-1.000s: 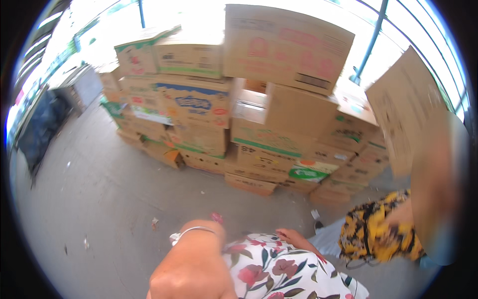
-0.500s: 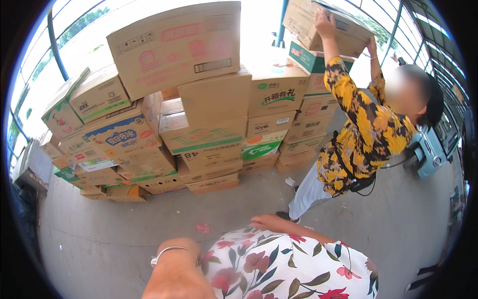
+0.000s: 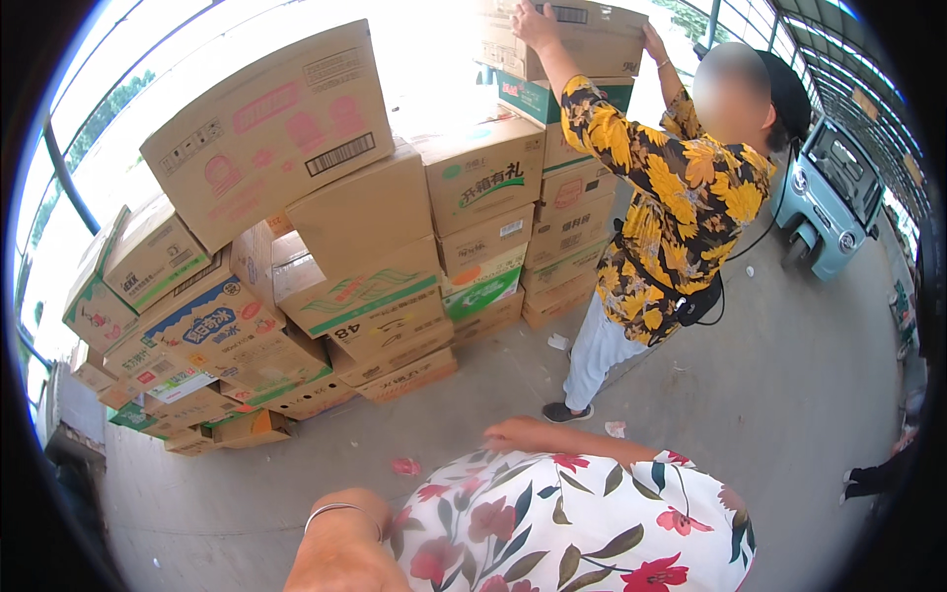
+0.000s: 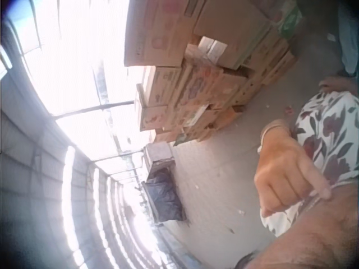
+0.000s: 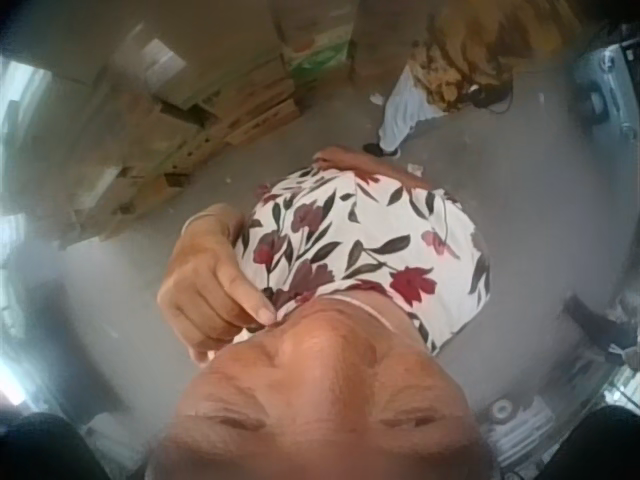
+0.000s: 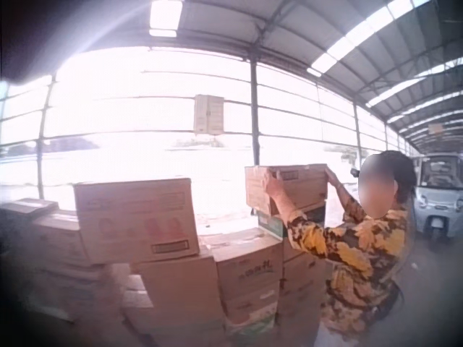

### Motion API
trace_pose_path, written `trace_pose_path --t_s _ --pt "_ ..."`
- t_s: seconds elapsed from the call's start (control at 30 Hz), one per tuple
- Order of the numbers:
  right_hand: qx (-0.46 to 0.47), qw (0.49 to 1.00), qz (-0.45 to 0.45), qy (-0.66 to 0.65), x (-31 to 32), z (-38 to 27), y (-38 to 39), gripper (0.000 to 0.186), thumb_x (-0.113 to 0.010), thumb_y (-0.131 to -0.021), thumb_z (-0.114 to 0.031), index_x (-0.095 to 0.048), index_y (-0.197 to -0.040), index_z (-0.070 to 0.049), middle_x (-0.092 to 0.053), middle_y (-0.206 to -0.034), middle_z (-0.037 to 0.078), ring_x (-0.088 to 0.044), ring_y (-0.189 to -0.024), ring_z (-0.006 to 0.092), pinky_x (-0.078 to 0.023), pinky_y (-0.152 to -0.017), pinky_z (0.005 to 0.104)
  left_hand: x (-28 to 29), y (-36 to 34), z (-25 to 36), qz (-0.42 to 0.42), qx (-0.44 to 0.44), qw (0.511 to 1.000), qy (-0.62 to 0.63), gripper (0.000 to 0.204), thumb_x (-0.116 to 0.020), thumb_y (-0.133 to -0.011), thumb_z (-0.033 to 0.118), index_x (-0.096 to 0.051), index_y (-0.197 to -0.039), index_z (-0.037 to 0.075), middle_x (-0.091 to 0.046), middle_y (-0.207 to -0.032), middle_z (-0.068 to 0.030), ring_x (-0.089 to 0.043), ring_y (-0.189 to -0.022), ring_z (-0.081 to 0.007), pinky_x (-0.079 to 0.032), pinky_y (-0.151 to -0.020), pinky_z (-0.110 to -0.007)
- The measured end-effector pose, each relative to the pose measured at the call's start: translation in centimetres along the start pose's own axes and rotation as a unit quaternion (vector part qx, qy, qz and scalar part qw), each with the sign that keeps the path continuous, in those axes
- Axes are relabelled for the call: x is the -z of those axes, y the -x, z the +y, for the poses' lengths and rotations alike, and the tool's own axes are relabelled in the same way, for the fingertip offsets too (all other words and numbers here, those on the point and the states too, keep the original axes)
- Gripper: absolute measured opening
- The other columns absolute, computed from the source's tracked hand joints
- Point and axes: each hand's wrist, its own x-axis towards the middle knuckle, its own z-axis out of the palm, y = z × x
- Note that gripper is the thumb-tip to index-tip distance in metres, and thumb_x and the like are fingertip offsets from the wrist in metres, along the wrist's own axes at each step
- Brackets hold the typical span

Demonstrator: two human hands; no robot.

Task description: The person picks up a cardboard box, walks across the facility, and places it onto a large stack of similar boxes alongside another person.

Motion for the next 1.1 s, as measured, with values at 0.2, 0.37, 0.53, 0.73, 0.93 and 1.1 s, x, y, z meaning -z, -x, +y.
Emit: trace_pose_path --t_s 0.2,0.37,0.53,0.73,0.93,1.1 --pt "-0.028 0.999 0.014 -0.027 -0.4 0.0 0.1 0.036 -0.046 -0.082 -0.036 -0.052 -0.102 -0.007 -0.059 -0.086 0.015 -0.056 -0.079 0.0302 -0.042 -0.069 0.0360 0.6 -0.1 0.0 -0.003 -0.009 1.000 0.019 0.026 -0.042 -0.082 0.013 -0.053 -0.060 0.005 -0.054 -0.060 -0.0090 -0.055 -0.058 -0.0203 -0.040 -0.085 -0.043" --pt "-0.028 0.999 0.022 -0.036 -0.7 -0.2 0.2 0.037 -0.046 -0.082 -0.036 -0.052 -0.102 -0.006 -0.058 -0.089 0.016 -0.055 -0.080 0.0297 -0.042 -0.069 0.0356 0.6 -0.2 0.2 0.020 0.003 0.999 0.039 0.027 -0.041 -0.083 0.012 -0.052 -0.059 0.005 -0.053 -0.059 -0.0093 -0.054 -0.057 -0.0202 -0.040 -0.086 -0.043" --pt "-0.034 0.998 0.028 -0.046 -0.6 -0.8 0.2 0.037 -0.045 -0.083 -0.036 -0.053 -0.099 -0.004 -0.057 -0.089 0.017 -0.055 -0.082 0.0307 -0.042 -0.070 0.0361 0.9 -0.1 0.3 0.010 0.003 0.999 0.049 0.028 -0.041 -0.083 0.011 -0.051 -0.057 0.006 -0.052 -0.058 -0.0091 -0.053 -0.056 -0.0198 -0.040 -0.086 -0.043" --pt "-0.041 0.998 0.034 -0.044 -0.4 -1.6 -0.3 0.036 -0.044 -0.083 -0.034 -0.055 -0.093 -0.002 -0.056 -0.089 0.019 -0.053 -0.084 0.0333 -0.041 -0.074 0.0382 0.8 0.0 1.0 0.043 0.013 0.998 0.042 0.027 -0.043 -0.082 0.010 -0.051 -0.056 0.005 -0.051 -0.056 -0.0088 -0.052 -0.054 -0.0197 -0.040 -0.086 -0.043" --pt "-0.059 0.997 0.009 -0.047 0.1 -2.5 -0.7 0.038 -0.044 -0.083 -0.035 -0.054 -0.095 -0.001 -0.056 -0.092 0.019 -0.053 -0.085 0.0334 -0.041 -0.075 0.0383 0.9 0.2 1.3 0.053 0.016 0.998 0.041 0.026 -0.044 -0.081 0.011 -0.052 -0.057 0.005 -0.051 -0.056 -0.0087 -0.052 -0.054 -0.0196 -0.040 -0.086 -0.042" --pt "-0.067 0.996 0.014 -0.059 0.0 -2.8 -0.7 0.039 -0.044 -0.082 -0.035 -0.054 -0.098 -0.001 -0.056 -0.093 0.019 -0.053 -0.086 0.0330 -0.040 -0.076 0.0379 1.2 0.3 1.3 0.044 0.016 0.998 0.050 0.025 -0.044 -0.082 0.011 -0.054 -0.059 0.004 -0.051 -0.057 -0.0086 -0.052 -0.055 -0.0191 -0.042 -0.085 -0.041"
